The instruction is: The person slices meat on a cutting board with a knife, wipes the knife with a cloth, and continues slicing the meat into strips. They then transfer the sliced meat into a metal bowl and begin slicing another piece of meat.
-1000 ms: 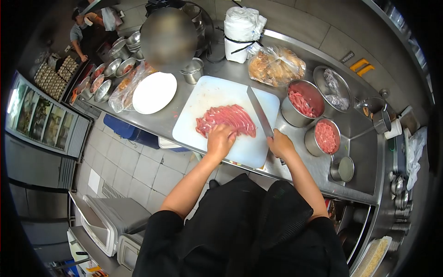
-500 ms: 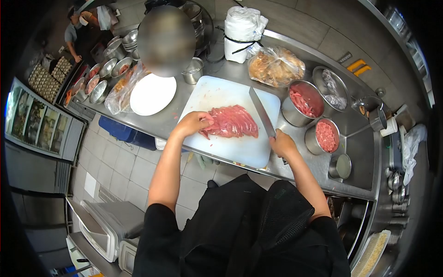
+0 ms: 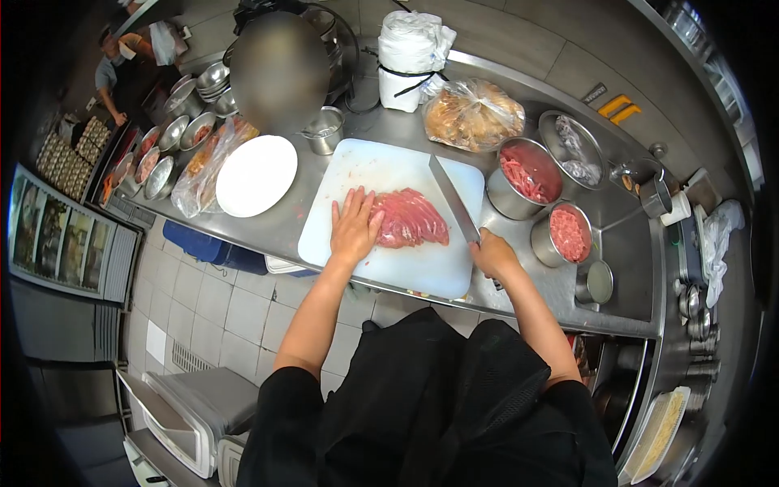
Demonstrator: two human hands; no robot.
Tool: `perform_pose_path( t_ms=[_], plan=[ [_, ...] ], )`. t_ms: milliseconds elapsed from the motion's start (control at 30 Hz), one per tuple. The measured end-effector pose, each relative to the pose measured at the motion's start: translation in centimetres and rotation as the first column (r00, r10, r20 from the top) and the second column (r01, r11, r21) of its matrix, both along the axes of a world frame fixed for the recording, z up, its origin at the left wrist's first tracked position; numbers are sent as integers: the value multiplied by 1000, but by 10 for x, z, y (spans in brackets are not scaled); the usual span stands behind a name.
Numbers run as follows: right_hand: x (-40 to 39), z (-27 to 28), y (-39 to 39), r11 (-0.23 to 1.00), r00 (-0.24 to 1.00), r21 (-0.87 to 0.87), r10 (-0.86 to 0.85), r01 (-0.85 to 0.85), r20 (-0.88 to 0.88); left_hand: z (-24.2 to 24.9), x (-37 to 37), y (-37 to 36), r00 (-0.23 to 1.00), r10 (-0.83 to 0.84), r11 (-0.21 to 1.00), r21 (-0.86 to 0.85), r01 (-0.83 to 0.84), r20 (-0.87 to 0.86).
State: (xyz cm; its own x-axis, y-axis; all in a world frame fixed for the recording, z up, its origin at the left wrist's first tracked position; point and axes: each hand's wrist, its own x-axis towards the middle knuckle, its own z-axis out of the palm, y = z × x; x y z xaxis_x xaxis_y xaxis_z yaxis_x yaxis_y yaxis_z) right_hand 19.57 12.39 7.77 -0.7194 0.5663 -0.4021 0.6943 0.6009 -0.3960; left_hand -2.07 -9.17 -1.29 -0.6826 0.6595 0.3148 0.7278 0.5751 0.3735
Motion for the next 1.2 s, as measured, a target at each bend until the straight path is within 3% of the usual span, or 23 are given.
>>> perform_pose_path(
  t_ms=[167, 233, 333, 433, 467, 533, 567, 667, 833, 1000, 1200],
  plan=[
    [-1, 13, -3, 1000, 1000, -12, 1, -1, 4, 10, -6, 17, 997, -40, 999, -23, 38, -72],
    [0, 17, -6, 998, 999, -55, -23, 25, 36, 16, -2, 17, 996, -27, 983, -181, 42, 89],
    [2, 5, -1, 999, 1000, -43, -10, 10, -12, 27, -4, 21, 991, -9, 950, -308, 51, 136],
    [6, -5, 5, 999, 995, 43, 35, -31, -98, 35, -5, 35, 999, -39, 919, -392, 45, 23],
    [5, -5, 6, 1000, 997, 1, 16, -16, -79, 38, -4, 45, 999, -44, 919, -390, 49, 20],
    [5, 2, 4, 999, 998, -43, -2, -1, -64, 50, 5, 67, 955, -212, 935, -243, 260, 207],
    [5, 6, 3, 997, 998, -72, -22, 17, -65, 46, 9, 74, 937, -312, 909, -236, 343, 159],
    [6, 4, 4, 995, 997, -95, -35, 28, -73, 33, 23, 82, 914, -388, 854, -326, 405, 119],
    [9, 4, 5, 993, 995, -113, -53, 43, -87, 35, 31, 76, 925, -348, 887, -266, 378, 154],
    [6, 3, 3, 995, 996, -90, -58, 52, -67, 24, 38, 80, 956, -291, 918, -287, 275, -17],
    [0, 3, -1, 988, 991, -89, -127, 123, -48, 20, 33, 92, 957, -290, 896, -344, 282, 28]
  ],
)
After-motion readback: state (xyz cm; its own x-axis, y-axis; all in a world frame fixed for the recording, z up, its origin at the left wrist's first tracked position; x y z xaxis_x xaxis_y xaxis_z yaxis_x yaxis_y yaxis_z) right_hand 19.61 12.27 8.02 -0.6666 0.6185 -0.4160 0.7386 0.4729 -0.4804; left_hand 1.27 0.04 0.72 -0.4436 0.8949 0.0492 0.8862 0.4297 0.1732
